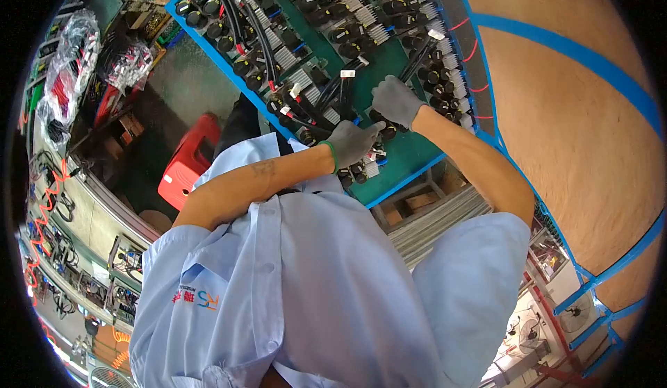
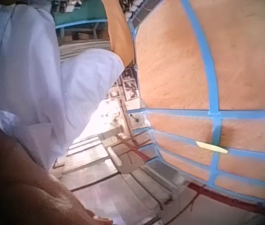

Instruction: Connecting wiring harnesses to electronic units mounted on a rack.

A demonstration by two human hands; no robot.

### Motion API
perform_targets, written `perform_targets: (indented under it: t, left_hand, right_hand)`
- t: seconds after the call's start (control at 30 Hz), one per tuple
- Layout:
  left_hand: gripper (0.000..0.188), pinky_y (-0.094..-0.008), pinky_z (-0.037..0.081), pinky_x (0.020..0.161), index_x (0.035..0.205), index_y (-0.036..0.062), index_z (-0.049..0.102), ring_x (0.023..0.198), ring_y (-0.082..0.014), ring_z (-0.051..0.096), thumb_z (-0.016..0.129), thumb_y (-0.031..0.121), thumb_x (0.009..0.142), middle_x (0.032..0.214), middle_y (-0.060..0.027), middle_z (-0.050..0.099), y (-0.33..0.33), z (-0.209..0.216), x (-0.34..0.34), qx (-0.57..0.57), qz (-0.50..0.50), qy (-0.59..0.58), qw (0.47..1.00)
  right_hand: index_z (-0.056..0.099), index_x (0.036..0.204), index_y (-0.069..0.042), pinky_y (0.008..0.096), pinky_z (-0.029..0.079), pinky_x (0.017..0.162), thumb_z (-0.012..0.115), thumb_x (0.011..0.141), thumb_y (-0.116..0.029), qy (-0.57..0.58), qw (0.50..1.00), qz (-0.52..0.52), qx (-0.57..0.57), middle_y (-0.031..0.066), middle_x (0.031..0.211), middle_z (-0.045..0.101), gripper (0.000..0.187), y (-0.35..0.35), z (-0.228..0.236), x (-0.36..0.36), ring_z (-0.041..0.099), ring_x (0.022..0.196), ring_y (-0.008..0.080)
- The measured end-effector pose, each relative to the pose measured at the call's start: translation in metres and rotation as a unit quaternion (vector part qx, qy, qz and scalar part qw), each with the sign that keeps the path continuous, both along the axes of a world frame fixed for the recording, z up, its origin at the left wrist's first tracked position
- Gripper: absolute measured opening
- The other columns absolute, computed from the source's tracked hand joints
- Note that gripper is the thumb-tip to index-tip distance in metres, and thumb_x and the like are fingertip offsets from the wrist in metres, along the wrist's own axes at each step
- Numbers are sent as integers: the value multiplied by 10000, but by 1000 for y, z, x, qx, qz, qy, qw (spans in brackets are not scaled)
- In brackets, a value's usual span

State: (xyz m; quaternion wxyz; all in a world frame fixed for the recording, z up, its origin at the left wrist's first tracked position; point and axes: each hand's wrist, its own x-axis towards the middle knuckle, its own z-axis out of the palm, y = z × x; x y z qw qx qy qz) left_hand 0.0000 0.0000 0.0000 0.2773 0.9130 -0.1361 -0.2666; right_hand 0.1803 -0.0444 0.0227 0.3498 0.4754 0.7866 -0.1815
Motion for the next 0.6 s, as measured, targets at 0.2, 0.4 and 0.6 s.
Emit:
perform_targets:
  t: [0.2,0.4,0.6]
  left_hand:
    - [560,-297,421,427,1501,76,387,755,-120,633,533,131,963,1383,-17,547,0,-8,-2,-23,36,-13,999]
    - [622,-317,413,414,1541,59,297,612,-140,603,528,150,970,1090,-14,630,5,0,-2,-25,42,-21,999]
    - [606,-322,413,419,1541,68,299,504,-166,566,518,166,985,770,6,599,-20,-37,-10,-92,136,-108,980]
  right_hand:
    - [707,726,-175,340,436,706,644,824,-179,37,999,-27,28,2,794,646,117,-5,-8,6,648,806,182]
    - [710,733,-170,334,446,721,642,820,-170,26,999,-25,26,3,811,656,110,2,2,3,653,824,181]
    - [717,742,-165,337,447,714,648,830,-191,15,1000,-4,3,3,818,659,115,1,-4,-6,655,833,185]
